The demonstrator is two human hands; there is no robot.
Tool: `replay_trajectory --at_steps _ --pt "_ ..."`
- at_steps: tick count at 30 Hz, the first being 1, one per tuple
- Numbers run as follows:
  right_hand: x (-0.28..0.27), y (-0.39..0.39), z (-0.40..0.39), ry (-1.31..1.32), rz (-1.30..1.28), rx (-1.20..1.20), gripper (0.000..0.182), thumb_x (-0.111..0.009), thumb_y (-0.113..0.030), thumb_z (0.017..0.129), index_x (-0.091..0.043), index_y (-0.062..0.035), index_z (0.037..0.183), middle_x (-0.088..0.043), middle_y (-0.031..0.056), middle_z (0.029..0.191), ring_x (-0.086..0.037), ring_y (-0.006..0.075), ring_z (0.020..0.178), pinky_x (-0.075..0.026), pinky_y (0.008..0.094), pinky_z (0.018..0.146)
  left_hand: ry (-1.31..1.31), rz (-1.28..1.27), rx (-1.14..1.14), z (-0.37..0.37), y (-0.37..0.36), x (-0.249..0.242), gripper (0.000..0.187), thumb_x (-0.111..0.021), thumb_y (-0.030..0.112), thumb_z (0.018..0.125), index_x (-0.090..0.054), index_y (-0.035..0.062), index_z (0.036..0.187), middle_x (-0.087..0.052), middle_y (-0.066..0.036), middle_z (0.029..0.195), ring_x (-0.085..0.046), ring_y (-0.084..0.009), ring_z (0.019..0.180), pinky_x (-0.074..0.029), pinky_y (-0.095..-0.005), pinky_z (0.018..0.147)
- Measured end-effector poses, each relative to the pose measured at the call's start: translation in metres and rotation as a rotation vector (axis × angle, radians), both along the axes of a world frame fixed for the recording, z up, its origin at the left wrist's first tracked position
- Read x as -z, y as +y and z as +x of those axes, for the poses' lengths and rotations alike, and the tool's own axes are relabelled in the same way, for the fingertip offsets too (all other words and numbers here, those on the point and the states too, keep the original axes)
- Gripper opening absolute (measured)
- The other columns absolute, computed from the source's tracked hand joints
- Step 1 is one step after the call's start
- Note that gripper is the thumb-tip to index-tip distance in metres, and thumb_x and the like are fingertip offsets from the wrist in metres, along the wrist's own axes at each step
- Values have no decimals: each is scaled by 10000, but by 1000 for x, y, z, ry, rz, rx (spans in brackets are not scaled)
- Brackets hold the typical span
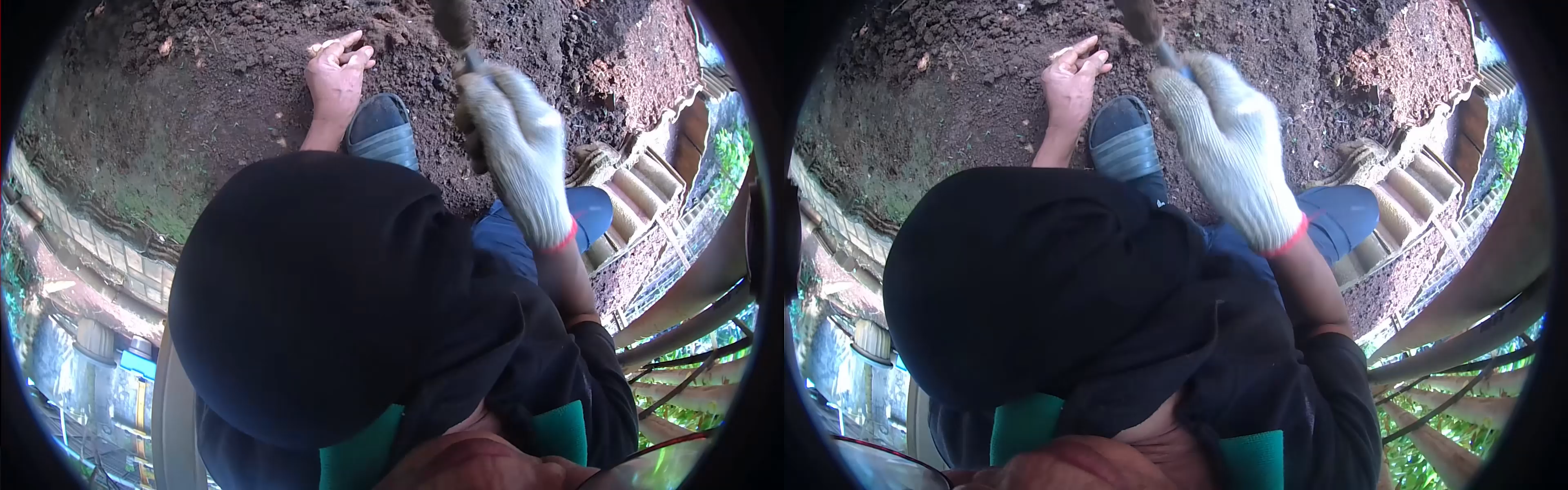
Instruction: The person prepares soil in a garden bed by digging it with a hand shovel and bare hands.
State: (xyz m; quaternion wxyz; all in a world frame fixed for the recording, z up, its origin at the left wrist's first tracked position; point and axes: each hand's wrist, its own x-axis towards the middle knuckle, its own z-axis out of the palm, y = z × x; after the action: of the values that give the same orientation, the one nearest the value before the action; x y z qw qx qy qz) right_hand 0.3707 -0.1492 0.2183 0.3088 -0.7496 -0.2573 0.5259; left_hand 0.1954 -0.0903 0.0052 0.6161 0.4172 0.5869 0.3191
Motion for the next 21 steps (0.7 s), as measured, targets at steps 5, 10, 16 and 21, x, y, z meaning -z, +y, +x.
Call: replay_trajectory --at_steps 5,10,16,21 --pt "111 -57 6 -660 231 -487 305 -613 -348 1036 -663 -56 1110 -671 34 872 -600 74 683 -481 232 575 25 13 -9 6 1 -1 279 -718 5 928 -696 -80 1193 -743 -120 977 -745 -170 818 -615 -253 761" --pt "64 -26 13 521 -618 48 384 -588 -487 1012 -628 -115 929 -578 -33 654 -491 71 448 -389 254 391 29 117 27 2 4 -12 246 -718 -32 892 -710 -122 1121 -686 -117 1093 -745 -189 819 -608 -255 732" --pt "13 -13 1 -250 127 -100 297 -611 -333 1036 -654 -44 1088 -637 7 722 -577 82 557 -463 247 501 -98 76 -74 -1 -11 3 290 -706 -61 898 -678 -123 1179 -660 -124 1129 -735 -177 826 -613 -258 775" --pt "100 -34 -1 -400 -180 -628 480 -517 -427 1029 -664 27 979 -704 267 900 -683 453 834 -546 498 793 -42 141 -105 0 -9 -6 305 -723 -97 864 -667 -123 1163 -631 -103 1092 -715 -146 806 -631 -262 753"
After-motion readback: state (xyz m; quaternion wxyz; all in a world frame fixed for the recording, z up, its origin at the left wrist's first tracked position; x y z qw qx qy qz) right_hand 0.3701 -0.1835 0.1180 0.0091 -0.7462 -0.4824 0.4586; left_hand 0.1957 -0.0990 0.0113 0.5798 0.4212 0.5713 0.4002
